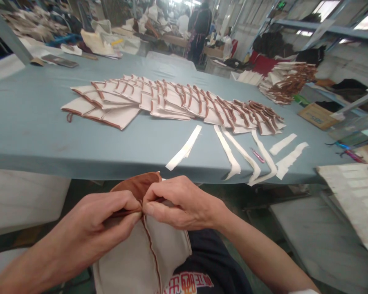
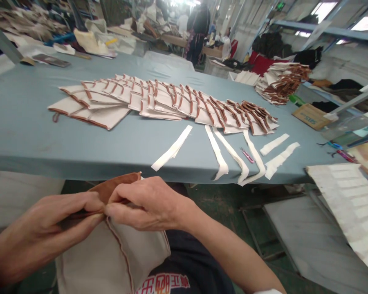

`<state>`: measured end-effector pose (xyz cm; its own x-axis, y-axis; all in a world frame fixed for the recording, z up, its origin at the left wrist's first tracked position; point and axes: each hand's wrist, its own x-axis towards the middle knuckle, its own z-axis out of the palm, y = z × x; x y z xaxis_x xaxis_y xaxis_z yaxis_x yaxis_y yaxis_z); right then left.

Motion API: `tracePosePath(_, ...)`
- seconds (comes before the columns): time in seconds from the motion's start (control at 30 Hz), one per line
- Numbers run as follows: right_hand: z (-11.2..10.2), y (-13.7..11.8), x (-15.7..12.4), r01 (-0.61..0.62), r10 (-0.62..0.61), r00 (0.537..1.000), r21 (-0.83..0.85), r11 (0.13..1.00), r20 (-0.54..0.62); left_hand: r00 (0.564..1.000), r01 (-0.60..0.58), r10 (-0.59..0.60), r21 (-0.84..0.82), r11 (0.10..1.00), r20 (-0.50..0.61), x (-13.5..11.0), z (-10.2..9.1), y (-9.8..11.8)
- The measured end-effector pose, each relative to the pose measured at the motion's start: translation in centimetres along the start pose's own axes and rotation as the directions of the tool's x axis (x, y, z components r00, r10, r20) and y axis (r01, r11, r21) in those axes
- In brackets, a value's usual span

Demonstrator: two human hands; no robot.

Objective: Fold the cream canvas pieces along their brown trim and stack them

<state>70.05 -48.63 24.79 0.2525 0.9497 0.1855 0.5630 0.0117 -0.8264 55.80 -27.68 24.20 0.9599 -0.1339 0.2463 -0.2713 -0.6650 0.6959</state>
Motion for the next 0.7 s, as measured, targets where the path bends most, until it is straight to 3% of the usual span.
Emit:
tracePosePath(0.13,-0.2,0.7,0.9,-0.079,0.040,0.991,0.320,0.944,0.127,0.999,-0.010,0.009,-0.024,1.000,-0.044,1.0,-0.7,0.8)
tracePosePath(0.23,0.6,0.8,1.3,-0.208,0.133,0.975,0.520,0.829,0.179,0.999,-0.012,0.011,-0.018,1.000,-0.045,1.4,-1.1,0.2)
tracePosePath(0.33,1.5,0.6,1.2,-0.285,0.196,0.958,0.618,0.733,0.208,1.000,0.019,-0.017,-0.094,0.995,0.015,1.5,-1.3,-0.6)
tracePosePath(0.43,1.7,0.7,1.2,-0.298,0.230,0.955,0.576,0.761,0.189,0.996,0.069,-0.062,-0.126,0.990,0.056,1.4,-1.2,-0.8)
tracePosePath(0.57,1.3,1.2,1.7,-0.304,0.203,0.947,0.490,0.817,0.250,0.997,0.073,-0.070,-0.075,0.995,0.039,1.2,-1.1,-0.4)
tracePosePath(0.63,1.0,1.1,2.1,-0.263,0.161,0.956,0.478,0.838,0.245,0.994,0.109,-0.105,-0.104,0.989,0.045,1.0,-1.3,-0.5)
tracePosePath(0.7,0.5,0.8,2.3,-0.164,0.110,0.981,0.384,0.909,0.159,0.984,0.176,-0.170,-0.149,0.973,0.055,0.9,-1.8,-0.9)
